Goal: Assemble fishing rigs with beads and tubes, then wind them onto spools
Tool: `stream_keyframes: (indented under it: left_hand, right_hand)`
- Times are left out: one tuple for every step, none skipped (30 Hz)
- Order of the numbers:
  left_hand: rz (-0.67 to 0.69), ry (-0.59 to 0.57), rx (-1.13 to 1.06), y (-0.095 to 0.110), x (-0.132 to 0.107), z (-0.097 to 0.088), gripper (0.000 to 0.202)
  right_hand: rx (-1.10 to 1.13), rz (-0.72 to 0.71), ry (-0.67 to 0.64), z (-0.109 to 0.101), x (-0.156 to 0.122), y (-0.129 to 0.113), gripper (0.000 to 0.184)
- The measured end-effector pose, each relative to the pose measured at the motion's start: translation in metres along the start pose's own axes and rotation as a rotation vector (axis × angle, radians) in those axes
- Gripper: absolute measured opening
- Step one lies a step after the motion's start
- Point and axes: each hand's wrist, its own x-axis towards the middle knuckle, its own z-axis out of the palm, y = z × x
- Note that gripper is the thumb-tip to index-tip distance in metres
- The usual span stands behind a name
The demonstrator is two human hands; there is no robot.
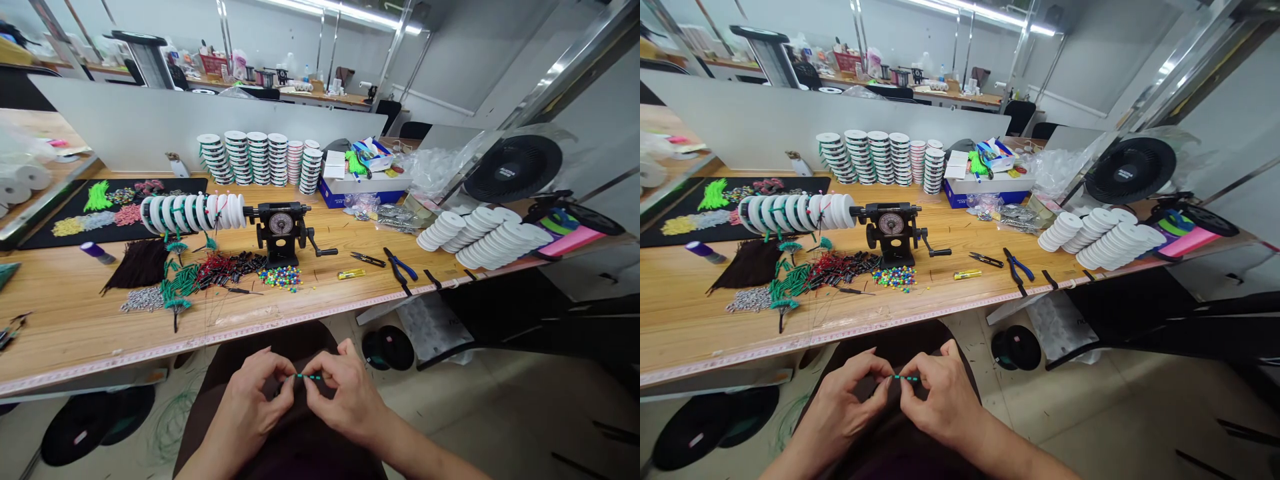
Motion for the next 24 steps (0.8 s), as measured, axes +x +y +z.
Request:
stream_keyframes:
  left_hand:
    - [0.000, -0.005, -0.005, 0.000, 0.000, 0.000, 0.009]
    - [0.000, -0.010, -0.008, 0.000, 0.000, 0.000, 0.009]
    - [0.001, -0.011, -0.010, -0.001, 0.000, 0.000, 0.009]
    - [0.003, -0.008, -0.012, -0.001, 0.001, 0.000, 0.009]
    - [0.005, -0.001, -0.015, -0.002, 0.001, 0.000, 0.009]
    - [0.007, 0.000, -0.019, -0.003, 0.001, 0.000, 0.009]
    - [0.004, -0.006, -0.024, -0.003, 0.001, -0.001, 0.009]
    - [-0.003, -0.024, -0.032, -0.004, 0.001, -0.002, 0.009]
    - [-0.015, -0.047, -0.042, -0.005, 0.002, -0.004, 0.009]
    - [-0.028, -0.077, -0.052, -0.005, 0.002, -0.006, 0.010]
    - [-0.039, -0.104, -0.063, -0.006, 0.003, -0.008, 0.012]
    - [-0.043, -0.117, -0.072, -0.007, 0.004, -0.011, 0.014]
    - [-0.041, -0.107, -0.077, -0.008, 0.004, -0.014, 0.017]
    - [-0.035, -0.071, -0.074, -0.010, 0.004, -0.016, 0.018]
    - [-0.036, -0.013, -0.066, -0.011, 0.003, -0.019, 0.016]
    - [-0.053, 0.050, -0.055, -0.012, 0.001, -0.020, 0.011]
    - [-0.089, 0.097, -0.052, -0.013, -0.002, -0.021, 0.005]
    - [-0.144, 0.110, -0.064, -0.013, -0.006, -0.020, 0.009]
    - [-0.213, 0.080, -0.099, -0.013, -0.011, -0.018, 0.018]
    - [-0.290, 0.017, -0.161, -0.013, -0.015, -0.014, 0.026]
    - [-0.363, -0.059, -0.246, -0.012, -0.019, -0.009, 0.032]
    - [-0.426, -0.123, -0.347, -0.010, -0.023, -0.004, 0.038]
    - [-0.485, -0.159, -0.459, -0.009, -0.026, 0.003, 0.043]
    - [-0.549, -0.160, -0.582, -0.008, -0.028, 0.009, 0.046]
  right_hand:
    - [-0.003, 0.003, 0.007, 0.000, 0.000, 0.000, 0.006]
    - [-0.005, 0.006, 0.009, 0.000, -0.001, 0.000, 0.006]
    - [-0.007, 0.011, 0.005, 0.000, -0.001, 0.000, 0.006]
    - [-0.007, 0.017, -0.006, -0.001, -0.001, 0.000, 0.006]
    - [-0.006, 0.028, -0.022, -0.001, 0.000, 0.000, 0.005]
    - [-0.003, 0.043, -0.042, -0.002, 0.000, 0.000, 0.005]
    - [0.001, 0.060, -0.068, -0.003, 0.001, 0.000, 0.006]
    - [0.008, 0.081, -0.099, -0.003, 0.002, 0.000, 0.008]
    - [0.019, 0.102, -0.133, -0.003, 0.003, 0.001, 0.011]
    - [0.043, 0.128, -0.165, -0.003, 0.003, 0.003, 0.014]
    - [0.087, 0.162, -0.195, -0.003, 0.004, 0.005, 0.017]
    - [0.156, 0.208, -0.220, -0.001, 0.004, 0.007, 0.020]
    - [0.250, 0.269, -0.240, 0.000, 0.003, 0.009, 0.023]
    - [0.368, 0.341, -0.253, 0.002, 0.003, 0.012, 0.026]
    - [0.504, 0.421, -0.255, 0.005, 0.003, 0.013, 0.030]
    - [0.645, 0.502, -0.249, 0.007, 0.002, 0.014, 0.033]
    - [0.777, 0.574, -0.235, 0.010, 0.001, 0.015, 0.036]
    - [0.883, 0.632, -0.212, 0.013, 0.000, 0.015, 0.037]
    - [0.956, 0.671, -0.188, 0.016, -0.001, 0.014, 0.037]
    - [0.997, 0.687, -0.167, 0.019, -0.002, 0.012, 0.037]
    - [1.015, 0.682, -0.154, 0.022, -0.003, 0.010, 0.036]
    - [1.022, 0.665, -0.152, 0.025, -0.005, 0.008, 0.036]
    - [1.025, 0.643, -0.155, 0.028, -0.006, 0.006, 0.036]
    - [1.027, 0.624, -0.160, 0.031, -0.008, 0.004, 0.036]
